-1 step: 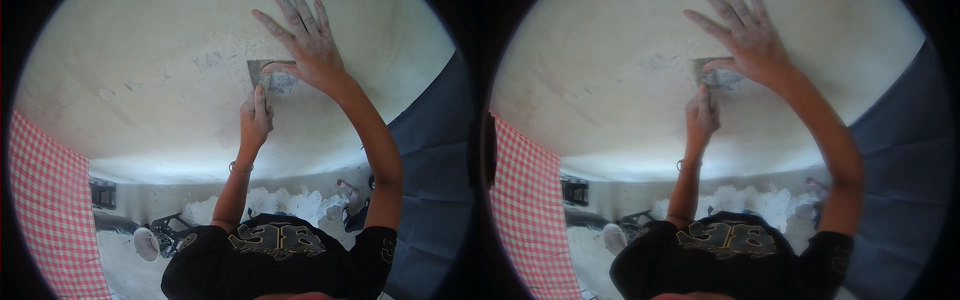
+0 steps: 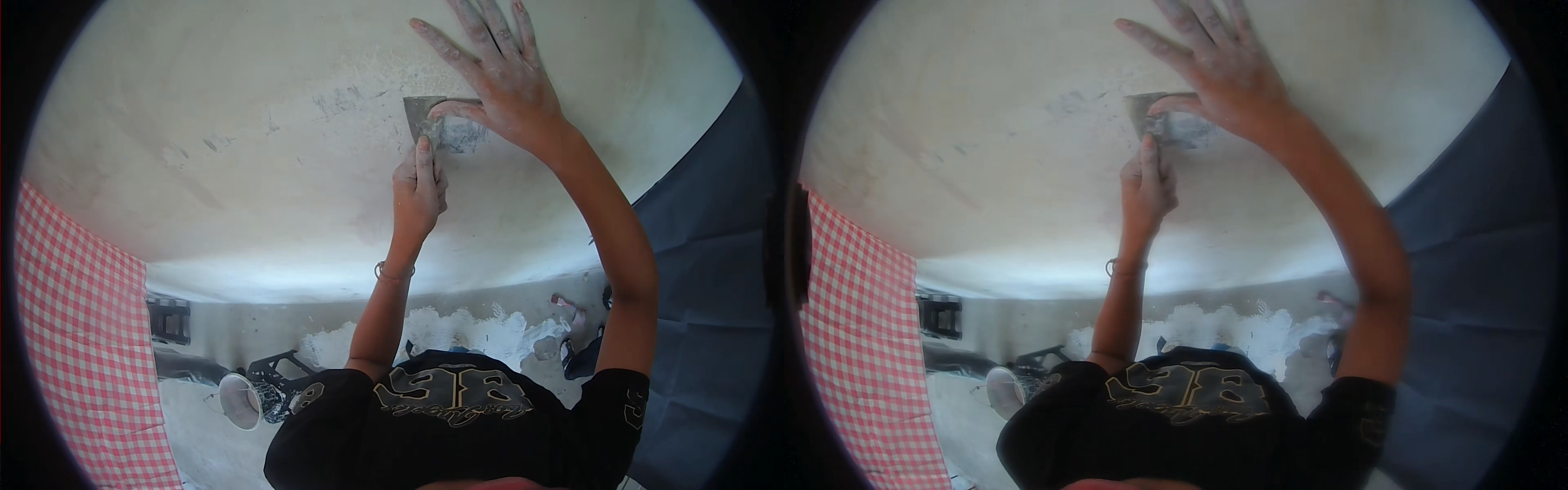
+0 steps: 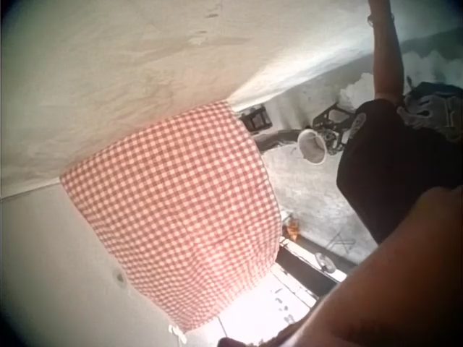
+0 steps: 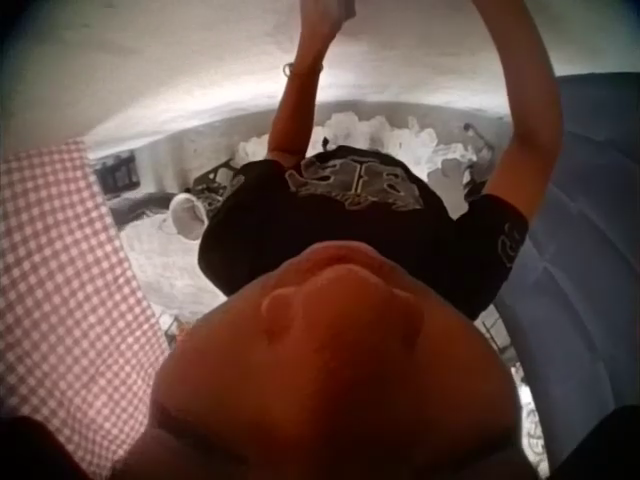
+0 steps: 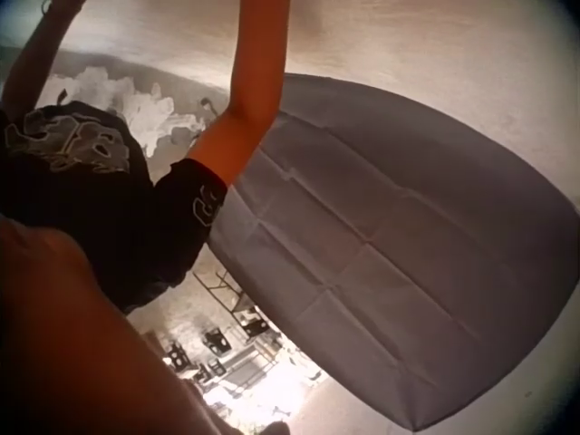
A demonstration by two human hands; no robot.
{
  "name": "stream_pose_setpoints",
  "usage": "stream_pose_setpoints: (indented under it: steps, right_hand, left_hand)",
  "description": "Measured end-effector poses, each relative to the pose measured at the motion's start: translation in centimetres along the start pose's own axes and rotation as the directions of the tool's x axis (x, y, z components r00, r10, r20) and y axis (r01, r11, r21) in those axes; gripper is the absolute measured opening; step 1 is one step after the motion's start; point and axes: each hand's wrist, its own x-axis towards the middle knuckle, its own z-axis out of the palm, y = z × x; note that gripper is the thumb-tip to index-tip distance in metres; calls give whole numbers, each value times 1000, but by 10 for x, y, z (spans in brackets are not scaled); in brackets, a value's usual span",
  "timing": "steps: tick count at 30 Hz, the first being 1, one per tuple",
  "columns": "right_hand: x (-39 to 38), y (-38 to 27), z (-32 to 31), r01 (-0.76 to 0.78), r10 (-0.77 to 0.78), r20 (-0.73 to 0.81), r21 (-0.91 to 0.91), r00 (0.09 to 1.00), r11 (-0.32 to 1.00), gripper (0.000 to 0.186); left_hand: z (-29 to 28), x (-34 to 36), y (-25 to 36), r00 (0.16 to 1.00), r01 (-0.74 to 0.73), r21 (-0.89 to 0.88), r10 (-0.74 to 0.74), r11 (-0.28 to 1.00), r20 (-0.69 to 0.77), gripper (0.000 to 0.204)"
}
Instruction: Scraping a wall with a putty knife to prepare it for painting.
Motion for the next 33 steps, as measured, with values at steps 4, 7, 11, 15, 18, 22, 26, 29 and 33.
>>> stream_pose_setpoints:
  steps: [4,7,11,15,18,22,26,29,33]
  right_hand:
    - [-1,3,-3,-4,9,33,-139,999,990,108]
    - [1,1,-9,4,0,24,-149,1000,989,105]
    - [2,3,-5,-16,18,27,-99,999,995,103]
    - [2,2,-8,-8,11,16,-187,1000,982,102]
    - [2,2,-13,-23,24,42,-21,999,1000,102]
    - [3,17,25,230,-198,-448,19,872,973,102]
    - [-1,1,-10,-2,7,35,-133,999,991,107]
    - [-2,2,-10,-2,3,7,-121,1000,993,108]
    - [-2,-2,-3,-9,7,-43,-51,999,999,116]
  left_hand:
    - [6,3,9,1000,-5,13,5,1000,27,48]
    - [3,-2,12,999,-10,6,9,1000,52,50]
    - [8,7,15,999,-1,11,0,1000,49,52]
    - [9,7,24,995,-38,21,36,999,91,52]
    - [6,-2,13,998,-8,16,7,1000,67,51]
    - [6,-1,8,998,37,31,-39,999,42,52]
    - [1,-1,16,998,-10,63,6,998,64,51]
    - [1,-4,16,998,-3,43,0,999,69,52]
    - [-9,-11,2,998,52,1,-52,999,44,52]
